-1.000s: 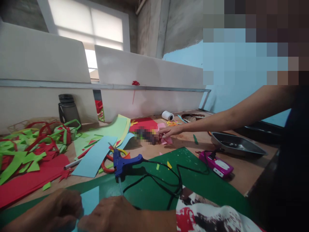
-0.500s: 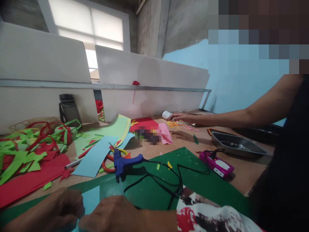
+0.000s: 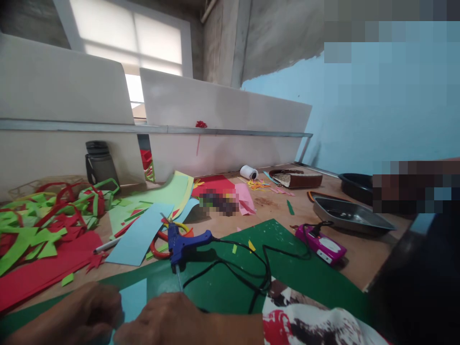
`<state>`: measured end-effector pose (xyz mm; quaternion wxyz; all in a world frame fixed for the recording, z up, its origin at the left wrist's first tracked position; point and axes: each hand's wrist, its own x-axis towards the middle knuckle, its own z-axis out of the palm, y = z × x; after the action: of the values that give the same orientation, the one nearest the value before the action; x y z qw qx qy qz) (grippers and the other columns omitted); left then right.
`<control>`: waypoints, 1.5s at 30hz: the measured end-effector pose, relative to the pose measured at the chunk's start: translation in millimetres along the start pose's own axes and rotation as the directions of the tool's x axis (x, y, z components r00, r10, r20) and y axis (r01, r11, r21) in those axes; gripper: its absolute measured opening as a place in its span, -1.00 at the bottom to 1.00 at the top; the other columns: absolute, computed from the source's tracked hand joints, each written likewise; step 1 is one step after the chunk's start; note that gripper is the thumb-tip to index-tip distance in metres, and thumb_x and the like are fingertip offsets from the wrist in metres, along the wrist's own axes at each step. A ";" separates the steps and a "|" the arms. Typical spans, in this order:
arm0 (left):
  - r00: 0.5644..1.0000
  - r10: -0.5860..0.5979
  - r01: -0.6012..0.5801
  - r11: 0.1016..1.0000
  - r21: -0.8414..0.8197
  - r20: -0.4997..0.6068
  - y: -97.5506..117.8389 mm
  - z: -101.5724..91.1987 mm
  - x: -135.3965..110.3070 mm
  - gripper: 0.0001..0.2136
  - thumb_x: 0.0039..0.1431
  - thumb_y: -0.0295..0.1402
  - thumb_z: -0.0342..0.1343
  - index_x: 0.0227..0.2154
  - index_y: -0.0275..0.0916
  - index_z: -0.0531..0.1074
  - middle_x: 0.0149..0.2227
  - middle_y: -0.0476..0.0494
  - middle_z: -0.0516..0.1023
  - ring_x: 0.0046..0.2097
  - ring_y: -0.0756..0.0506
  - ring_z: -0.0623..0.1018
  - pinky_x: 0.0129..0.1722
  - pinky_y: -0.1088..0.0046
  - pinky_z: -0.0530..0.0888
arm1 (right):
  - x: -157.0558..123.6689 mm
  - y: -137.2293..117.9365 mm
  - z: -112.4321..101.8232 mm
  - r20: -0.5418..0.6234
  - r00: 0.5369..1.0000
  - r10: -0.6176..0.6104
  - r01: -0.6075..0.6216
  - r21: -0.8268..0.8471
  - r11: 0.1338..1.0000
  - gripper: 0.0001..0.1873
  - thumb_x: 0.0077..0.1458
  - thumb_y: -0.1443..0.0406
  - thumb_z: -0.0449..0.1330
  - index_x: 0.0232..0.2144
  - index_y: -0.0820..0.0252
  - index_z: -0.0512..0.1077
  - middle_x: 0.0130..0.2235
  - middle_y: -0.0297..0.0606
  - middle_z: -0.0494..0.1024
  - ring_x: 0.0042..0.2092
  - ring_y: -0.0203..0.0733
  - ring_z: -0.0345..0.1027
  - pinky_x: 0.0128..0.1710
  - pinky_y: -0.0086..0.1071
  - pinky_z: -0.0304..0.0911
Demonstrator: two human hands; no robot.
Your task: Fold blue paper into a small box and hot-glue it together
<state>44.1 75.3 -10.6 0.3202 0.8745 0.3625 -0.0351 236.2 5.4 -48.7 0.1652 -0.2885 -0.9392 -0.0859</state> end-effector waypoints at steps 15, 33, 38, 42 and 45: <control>0.998 0.032 -0.034 0.999 -0.030 -0.058 -12.0 7.3 8.0 -0.88 -0.19 -0.49 0.05 -0.58 -0.27 0.48 -0.52 0.02 0.47 -0.42 0.00 0.42 -0.47 0.60 0.22 | -2.3 0.8 -4.9 0.048 0.998 0.027 -0.028 0.020 0.999 -0.86 0.11 0.35 0.04 -0.23 0.21 0.30 -0.52 -0.42 0.44 -0.45 -0.30 0.28 -0.53 -0.41 0.04; 0.996 0.031 -0.031 1.000 0.005 -0.086 5.9 5.5 18.8 -0.86 -0.13 -0.46 -0.03 -0.56 -0.28 0.44 -0.54 0.04 0.43 -0.44 0.02 0.39 -0.47 0.60 0.22 | -9.0 7.0 -28.8 0.121 0.989 0.083 -0.093 0.077 0.993 -0.83 0.09 0.31 0.03 -0.22 0.21 0.30 -0.53 -0.35 0.43 -0.49 -0.30 0.26 -0.51 -0.42 0.07; 0.996 0.032 -0.034 0.999 -0.015 -0.084 5.4 4.9 17.7 -0.87 -0.15 -0.47 -0.01 -0.56 -0.30 0.44 -0.52 0.02 0.45 -0.42 0.01 0.41 -0.46 0.59 0.23 | -6.2 5.8 -42.9 0.133 0.985 0.106 -0.115 0.060 0.992 -0.84 0.04 0.35 0.05 -0.26 0.21 0.32 -0.55 -0.36 0.41 -0.53 -0.30 0.20 -0.53 -0.41 0.04; 0.996 0.039 -0.042 0.999 -0.033 -0.079 6.3 3.3 16.1 -0.87 -0.13 -0.47 -0.01 -0.55 -0.30 0.45 -0.51 0.02 0.45 -0.41 0.00 0.42 -0.45 0.59 0.23 | -5.3 6.0 -46.7 0.163 0.980 0.112 -0.123 0.058 0.991 -0.84 0.06 0.35 0.03 -0.25 0.20 0.33 -0.57 -0.37 0.41 -0.54 -0.31 0.18 -0.52 -0.41 0.03; 0.997 0.031 -0.034 0.999 -0.040 -0.077 9.4 0.4 14.3 -0.87 -0.15 -0.49 -0.01 -0.56 -0.29 0.45 -0.51 0.03 0.45 -0.41 0.01 0.42 -0.45 0.60 0.23 | -3.8 2.9 -50.4 0.158 0.978 0.135 -0.151 0.094 0.984 -0.85 0.04 0.38 0.03 -0.29 0.21 0.34 -0.55 -0.35 0.43 -0.53 -0.31 0.19 -0.53 -0.42 0.03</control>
<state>60.9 78.8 -10.2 0.3245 0.8743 0.3606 0.0109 254.0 -7.2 -2.9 0.1143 -0.3521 -0.9290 -0.0018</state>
